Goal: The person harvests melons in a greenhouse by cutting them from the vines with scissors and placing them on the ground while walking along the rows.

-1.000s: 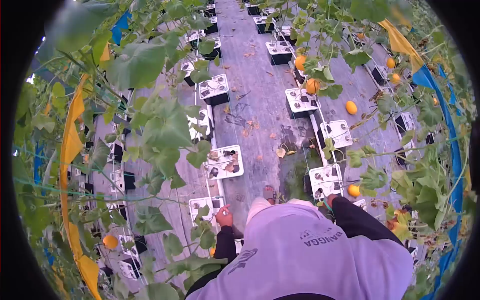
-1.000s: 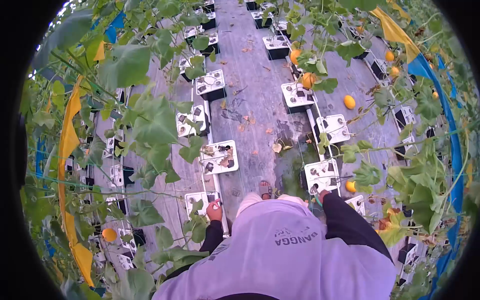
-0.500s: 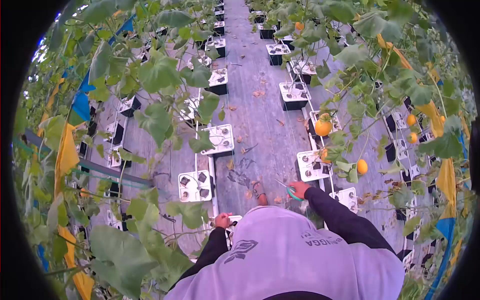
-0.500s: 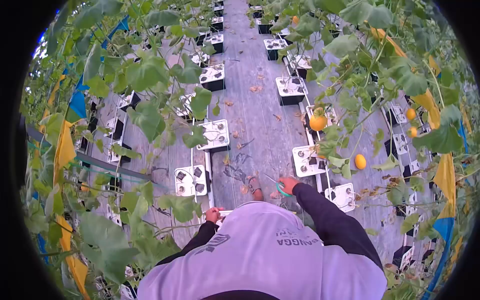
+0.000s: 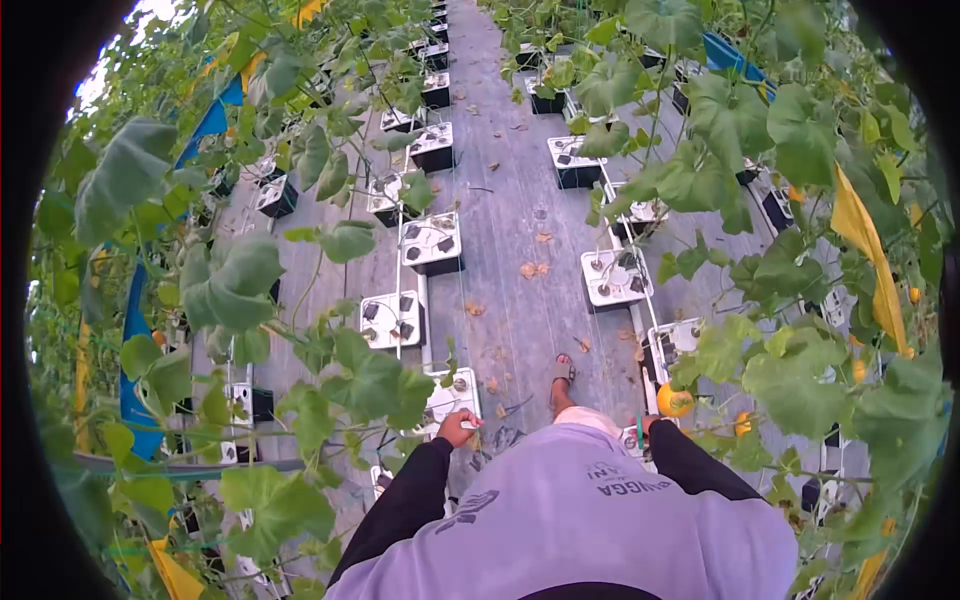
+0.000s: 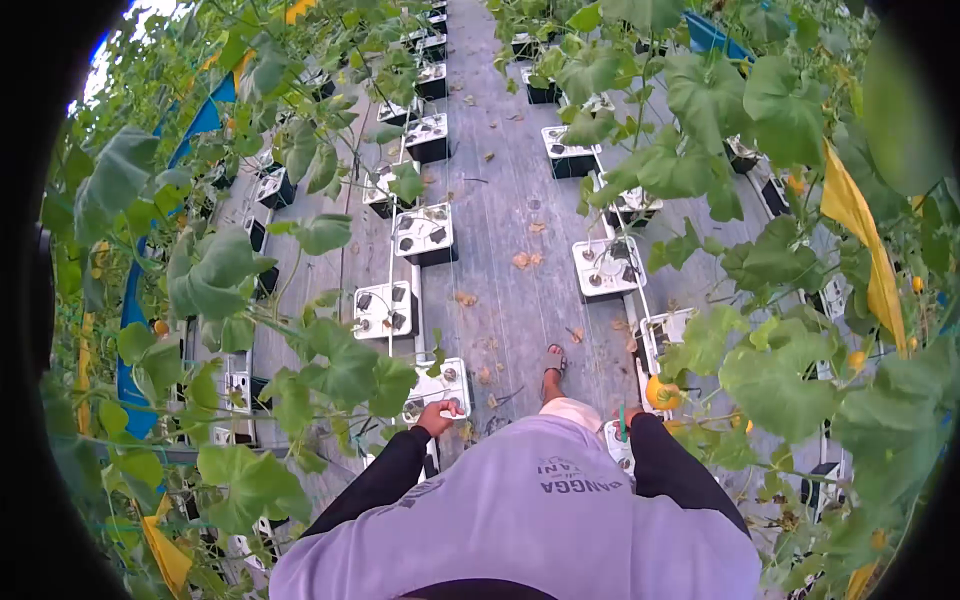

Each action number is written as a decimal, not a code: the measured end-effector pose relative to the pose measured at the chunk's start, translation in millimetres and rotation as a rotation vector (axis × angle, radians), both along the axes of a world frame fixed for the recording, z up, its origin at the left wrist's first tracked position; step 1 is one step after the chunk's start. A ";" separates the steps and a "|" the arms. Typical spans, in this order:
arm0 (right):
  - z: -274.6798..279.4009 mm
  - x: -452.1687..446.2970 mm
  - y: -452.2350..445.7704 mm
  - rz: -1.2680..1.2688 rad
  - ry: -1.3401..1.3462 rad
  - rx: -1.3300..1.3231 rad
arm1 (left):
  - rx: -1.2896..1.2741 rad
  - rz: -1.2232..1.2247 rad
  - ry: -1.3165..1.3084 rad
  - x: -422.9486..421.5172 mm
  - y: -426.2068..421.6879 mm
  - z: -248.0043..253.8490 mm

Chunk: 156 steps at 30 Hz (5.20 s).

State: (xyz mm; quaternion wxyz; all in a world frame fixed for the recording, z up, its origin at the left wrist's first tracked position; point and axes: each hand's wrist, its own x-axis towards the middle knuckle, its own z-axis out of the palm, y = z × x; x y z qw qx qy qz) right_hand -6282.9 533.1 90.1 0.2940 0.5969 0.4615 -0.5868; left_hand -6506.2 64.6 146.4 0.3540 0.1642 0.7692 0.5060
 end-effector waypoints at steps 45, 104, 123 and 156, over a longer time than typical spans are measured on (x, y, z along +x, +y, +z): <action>124.3 -1620.8 232.4 1.161 1.091 0.474 | -0.377 0.158 -0.019 -1245.4 370.8 -20.4; 141.6 -2971.2 779.1 0.933 0.969 0.590 | -0.555 0.091 0.065 -2785.7 829.3 -97.6; 74.4 -3156.0 926.1 0.949 0.426 0.680 | -0.714 -0.174 0.082 -3189.1 1056.1 -47.3; 58.5 -3317.6 910.8 0.331 0.110 0.669 | -0.406 -0.804 -0.234 -3479.0 1206.6 -61.4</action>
